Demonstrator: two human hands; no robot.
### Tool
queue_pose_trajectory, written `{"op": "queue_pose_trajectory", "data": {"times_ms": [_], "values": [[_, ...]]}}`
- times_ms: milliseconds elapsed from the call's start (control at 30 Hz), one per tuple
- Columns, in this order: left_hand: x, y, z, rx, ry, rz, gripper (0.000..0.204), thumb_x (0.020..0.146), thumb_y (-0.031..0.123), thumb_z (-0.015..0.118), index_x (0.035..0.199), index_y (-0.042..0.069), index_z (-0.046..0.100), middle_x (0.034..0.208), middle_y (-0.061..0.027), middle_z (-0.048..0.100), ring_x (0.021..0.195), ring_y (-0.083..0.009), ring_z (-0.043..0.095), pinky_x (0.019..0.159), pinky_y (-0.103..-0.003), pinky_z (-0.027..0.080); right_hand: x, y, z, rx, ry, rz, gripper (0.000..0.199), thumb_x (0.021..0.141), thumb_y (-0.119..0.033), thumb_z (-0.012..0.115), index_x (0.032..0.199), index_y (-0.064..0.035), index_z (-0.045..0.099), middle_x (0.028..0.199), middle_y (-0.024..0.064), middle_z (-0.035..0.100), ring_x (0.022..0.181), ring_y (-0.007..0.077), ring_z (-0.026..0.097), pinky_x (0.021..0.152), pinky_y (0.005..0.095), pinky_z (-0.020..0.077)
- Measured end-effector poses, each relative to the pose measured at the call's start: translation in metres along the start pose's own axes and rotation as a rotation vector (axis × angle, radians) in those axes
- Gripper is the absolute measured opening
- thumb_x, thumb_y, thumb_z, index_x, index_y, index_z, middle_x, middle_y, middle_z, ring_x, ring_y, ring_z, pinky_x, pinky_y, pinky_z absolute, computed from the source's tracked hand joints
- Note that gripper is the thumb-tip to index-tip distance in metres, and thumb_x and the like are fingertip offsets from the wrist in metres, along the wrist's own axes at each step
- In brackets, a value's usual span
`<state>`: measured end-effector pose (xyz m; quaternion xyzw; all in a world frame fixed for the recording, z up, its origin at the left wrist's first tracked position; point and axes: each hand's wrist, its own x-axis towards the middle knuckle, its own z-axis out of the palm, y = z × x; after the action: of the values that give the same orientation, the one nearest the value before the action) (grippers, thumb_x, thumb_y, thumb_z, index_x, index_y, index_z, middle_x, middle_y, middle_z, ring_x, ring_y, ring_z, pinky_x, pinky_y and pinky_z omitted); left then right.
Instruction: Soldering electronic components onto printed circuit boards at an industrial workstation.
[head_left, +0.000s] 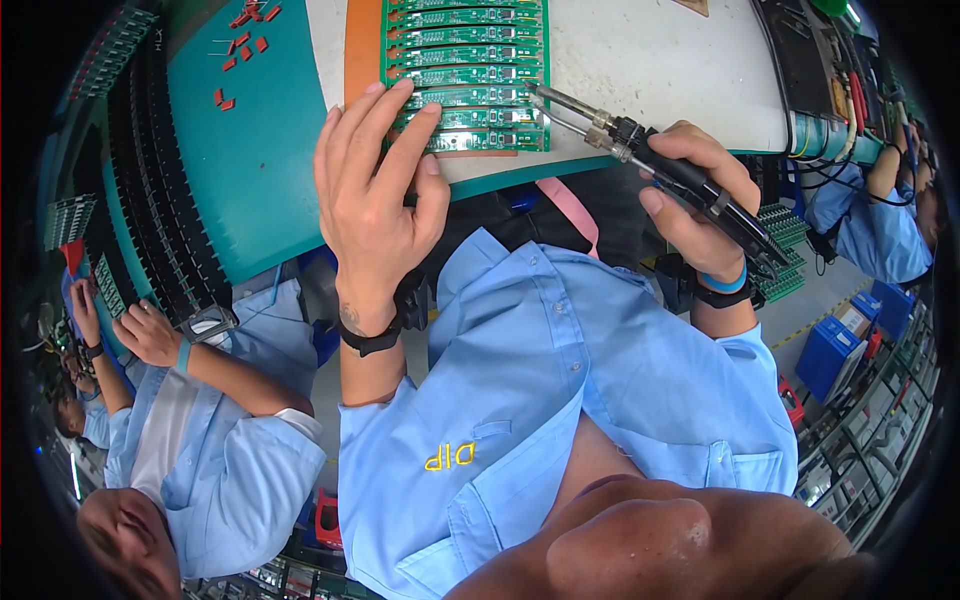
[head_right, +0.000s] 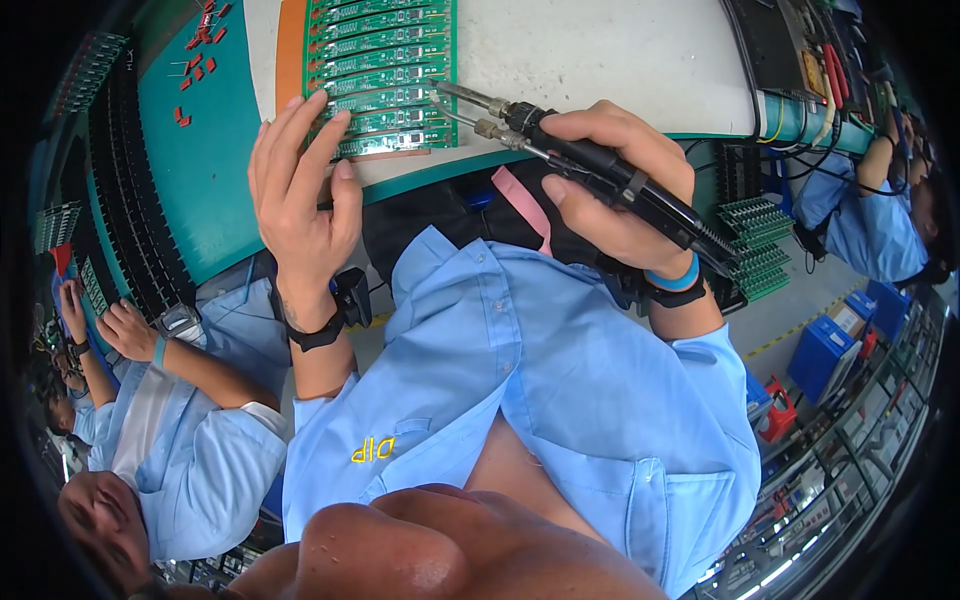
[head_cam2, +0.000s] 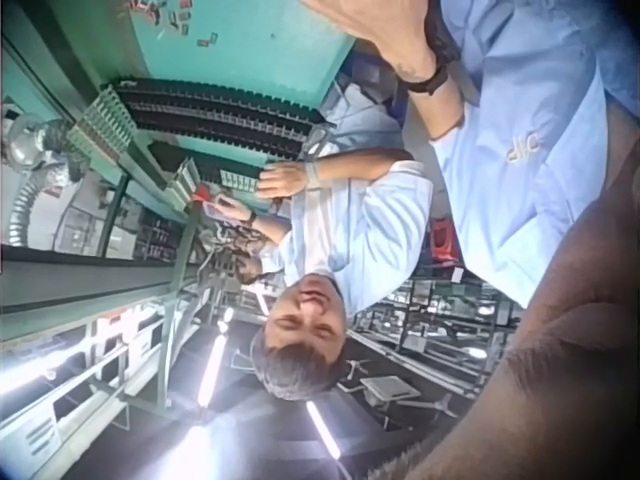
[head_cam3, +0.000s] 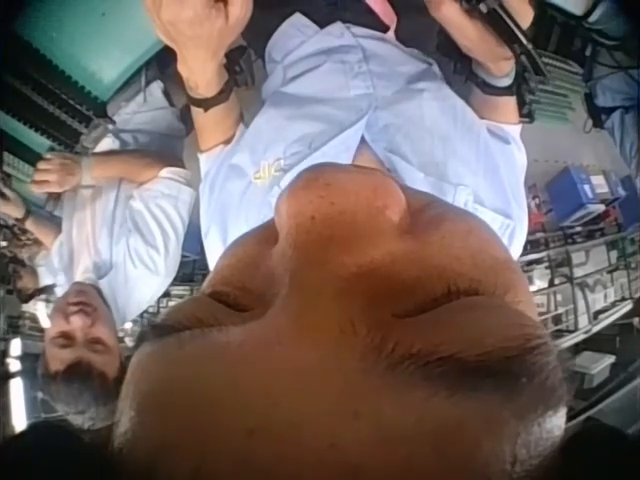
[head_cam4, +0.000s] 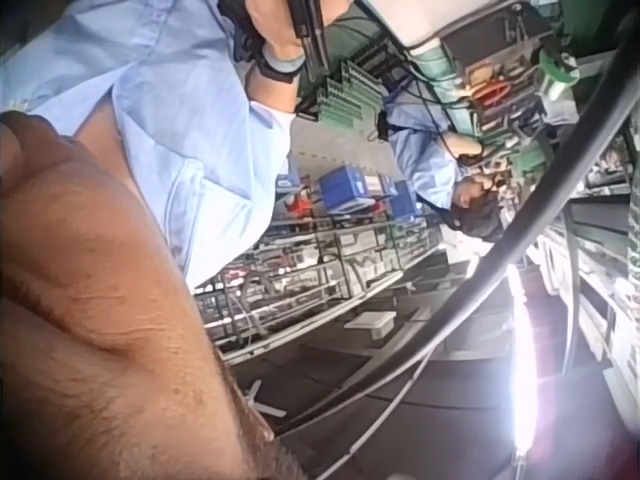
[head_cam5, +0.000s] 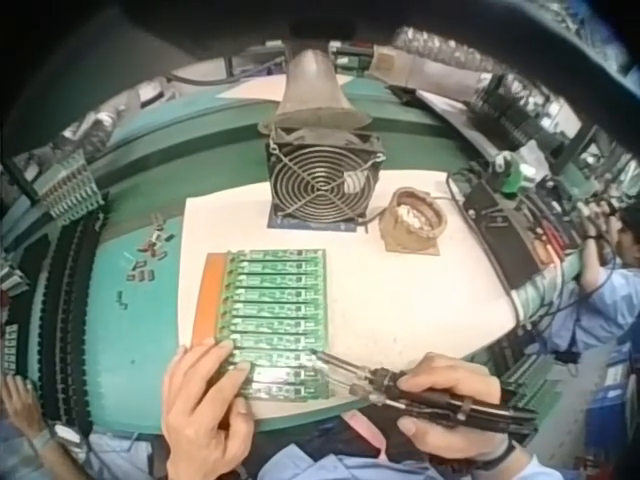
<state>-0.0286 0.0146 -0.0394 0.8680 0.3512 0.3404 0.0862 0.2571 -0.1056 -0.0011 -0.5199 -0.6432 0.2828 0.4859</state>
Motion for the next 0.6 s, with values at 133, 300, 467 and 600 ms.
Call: {"op": "queue_pose_trajectory", "data": {"times_ms": [133,300,467,600], "values": [[0.0015,0.0006,-0.0003,0.005,-0.004,-0.004,0.035,0.082,0.008,0.068,0.115,0.01,0.077,0.132,-0.0095,0.068,0.129,-0.0312,0.06,0.113,-0.052,0.041,0.0031,0.0026,0.0007,-0.008,-0.003,-0.002,0.04,0.082,-0.003,0.079,0.117,0.0094,0.065,0.088,0.0153,0.067,0.081,0.022,0.064,0.073,0.0318,0.05],[0.0025,0.0012,-0.0008,0.01,-0.022,-0.012,0.035,0.082,0.008,0.067,0.116,0.01,0.077,0.132,-0.0097,0.068,0.129,-0.0314,0.06,0.114,-0.052,0.041,0.0046,0.0072,0.0022,0.005,-0.009,0.017,0.04,0.082,-0.004,0.079,0.117,0.0089,0.065,0.088,0.0145,0.067,0.08,0.0218,0.063,0.073,0.0317,0.0498],[0.0034,0.0004,-0.0018,0.008,-0.03,-0.013,0.036,0.082,0.009,0.067,0.116,0.009,0.077,0.133,-0.01,0.068,0.129,-0.0316,0.06,0.114,-0.052,0.041,0.0088,0.0062,0.0043,-0.001,-0.023,0.0,0.04,0.082,-0.004,0.079,0.117,0.0085,0.065,0.087,0.0143,0.066,0.08,0.0219,0.063,0.072,0.032,0.0496],[0.0032,0.0005,-0.0018,0.009,-0.029,-0.015,0.036,0.082,0.009,0.067,0.117,0.009,0.077,0.133,-0.0101,0.068,0.129,-0.0315,0.06,0.114,-0.052,0.041,0.0098,0.0054,0.0034,-0.012,-0.031,0.011,0.04,0.081,-0.005,0.08,0.117,0.0085,0.065,0.086,0.0142,0.066,0.079,0.0224,0.063,0.071,0.0324,0.0491]]}}
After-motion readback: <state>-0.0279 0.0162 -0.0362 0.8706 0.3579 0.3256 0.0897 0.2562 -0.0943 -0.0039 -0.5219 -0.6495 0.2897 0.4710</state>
